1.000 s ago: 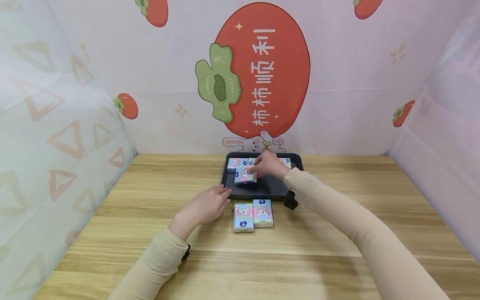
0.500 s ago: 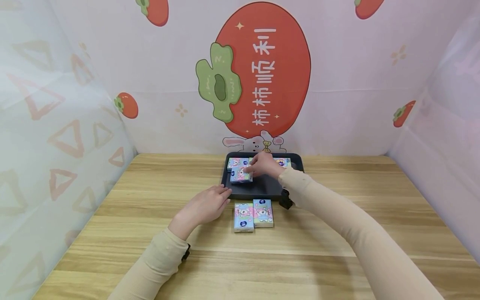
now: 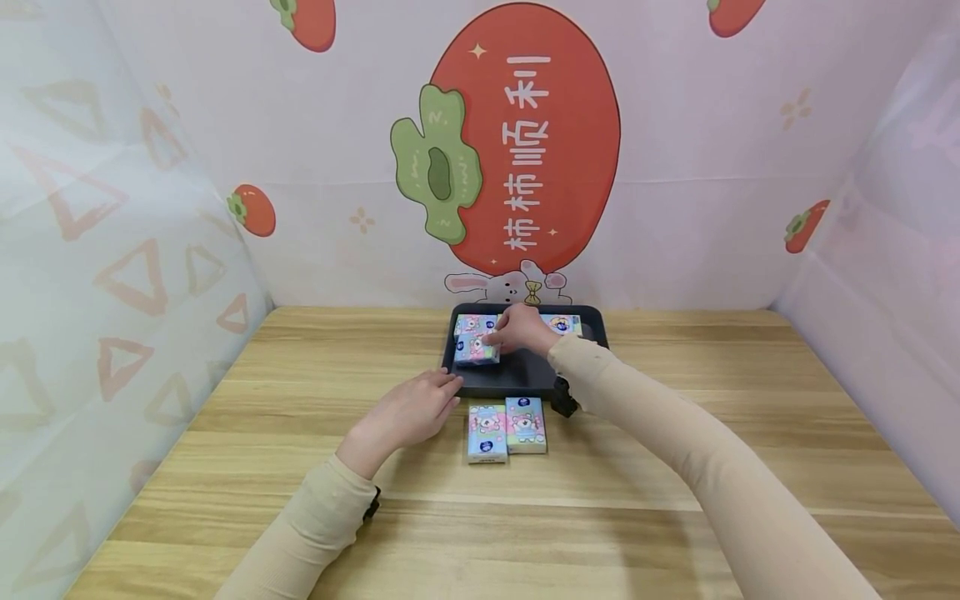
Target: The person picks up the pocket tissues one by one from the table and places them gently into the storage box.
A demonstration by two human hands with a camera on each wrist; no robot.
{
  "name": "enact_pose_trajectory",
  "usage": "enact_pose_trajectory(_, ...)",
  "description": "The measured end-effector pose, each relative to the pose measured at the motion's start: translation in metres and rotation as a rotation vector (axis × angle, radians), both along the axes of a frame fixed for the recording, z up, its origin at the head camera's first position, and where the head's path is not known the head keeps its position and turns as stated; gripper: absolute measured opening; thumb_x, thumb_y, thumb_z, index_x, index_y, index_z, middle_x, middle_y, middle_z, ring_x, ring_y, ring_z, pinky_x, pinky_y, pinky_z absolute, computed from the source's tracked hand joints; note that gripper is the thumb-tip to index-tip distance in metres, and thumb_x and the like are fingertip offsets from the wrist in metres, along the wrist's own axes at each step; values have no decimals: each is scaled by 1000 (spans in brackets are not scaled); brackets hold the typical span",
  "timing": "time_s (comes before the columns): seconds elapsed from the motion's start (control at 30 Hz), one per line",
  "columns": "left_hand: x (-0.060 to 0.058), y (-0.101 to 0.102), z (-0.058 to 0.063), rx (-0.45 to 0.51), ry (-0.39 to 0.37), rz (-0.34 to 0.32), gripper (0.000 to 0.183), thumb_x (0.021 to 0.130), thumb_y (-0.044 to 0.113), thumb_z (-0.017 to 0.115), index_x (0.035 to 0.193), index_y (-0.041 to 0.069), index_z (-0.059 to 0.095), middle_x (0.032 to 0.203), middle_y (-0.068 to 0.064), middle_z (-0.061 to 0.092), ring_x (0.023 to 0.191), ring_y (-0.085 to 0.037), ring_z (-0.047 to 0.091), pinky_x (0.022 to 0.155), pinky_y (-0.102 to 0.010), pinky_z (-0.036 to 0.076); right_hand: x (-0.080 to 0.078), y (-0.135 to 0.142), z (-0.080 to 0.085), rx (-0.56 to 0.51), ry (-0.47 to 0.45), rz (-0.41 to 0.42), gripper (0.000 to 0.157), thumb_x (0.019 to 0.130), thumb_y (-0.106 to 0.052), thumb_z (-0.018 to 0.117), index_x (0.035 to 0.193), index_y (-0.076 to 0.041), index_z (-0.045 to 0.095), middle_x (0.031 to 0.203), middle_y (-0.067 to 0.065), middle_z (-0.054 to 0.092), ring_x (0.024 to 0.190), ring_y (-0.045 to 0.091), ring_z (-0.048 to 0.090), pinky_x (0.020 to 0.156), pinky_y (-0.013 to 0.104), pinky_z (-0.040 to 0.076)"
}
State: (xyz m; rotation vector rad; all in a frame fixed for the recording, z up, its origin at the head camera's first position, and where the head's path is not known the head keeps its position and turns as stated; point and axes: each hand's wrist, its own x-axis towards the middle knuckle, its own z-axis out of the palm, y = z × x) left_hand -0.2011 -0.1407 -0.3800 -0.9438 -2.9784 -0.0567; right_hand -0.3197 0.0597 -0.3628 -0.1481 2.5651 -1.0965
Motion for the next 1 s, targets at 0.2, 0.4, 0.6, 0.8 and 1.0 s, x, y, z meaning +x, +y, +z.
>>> enact_pose_trajectory(0.2, -1, 0, -1, -6, 5, 1, 40, 99, 23, 47, 130, -1, 56, 132, -19, 56, 125, -32, 51, 106, -45, 43, -1, -3, -2, -11, 11, -11, 35, 82, -26, 75, 106, -2, 66, 100, 11, 67, 84, 20, 70, 97, 39, 51)
enact_pose_trajectory(0.4, -2, 0, -2, -3, -1, 2, 40, 100, 23, 47, 130, 0, 56, 132, -19, 56, 126, -33, 51, 106, -45, 43, -1, -5, -4, 27, 34, 2, 32, 82, -28, 74, 102, -3, 69, 92, 10, 70, 82, 22, 70, 81, 32, 58)
enact_pose_trajectory(0.6, -1, 1, -1, -13, -7, 9, 40, 100, 24, 47, 131, 0, 55, 133, -19, 55, 126, -33, 50, 106, -45, 42, -2, -5, -6, 26, 27, 8, 30, 83, -27, 74, 101, -3, 70, 91, 10, 71, 81, 21, 71, 77, 29, 59)
enact_pose_trajectory(0.8, -1, 1, 0, -19, -17, 17, 41, 100, 24, 47, 132, 0, 55, 134, -19, 55, 127, -32, 49, 107, -45, 41, -3, -7, -6, 12, 1, 0, 30, 83, -27, 74, 102, -3, 71, 90, 9, 72, 78, 17, 71, 79, 29, 58)
enact_pose_trajectory(1.0, -1, 0, -1, -16, -15, 13, 40, 100, 24, 46, 131, 0, 55, 133, -19, 55, 127, -33, 50, 107, -45, 42, -2, -9, -3, 15, -3, -9, 27, 84, -25, 73, 99, -3, 72, 86, 7, 72, 78, 18, 71, 79, 29, 58)
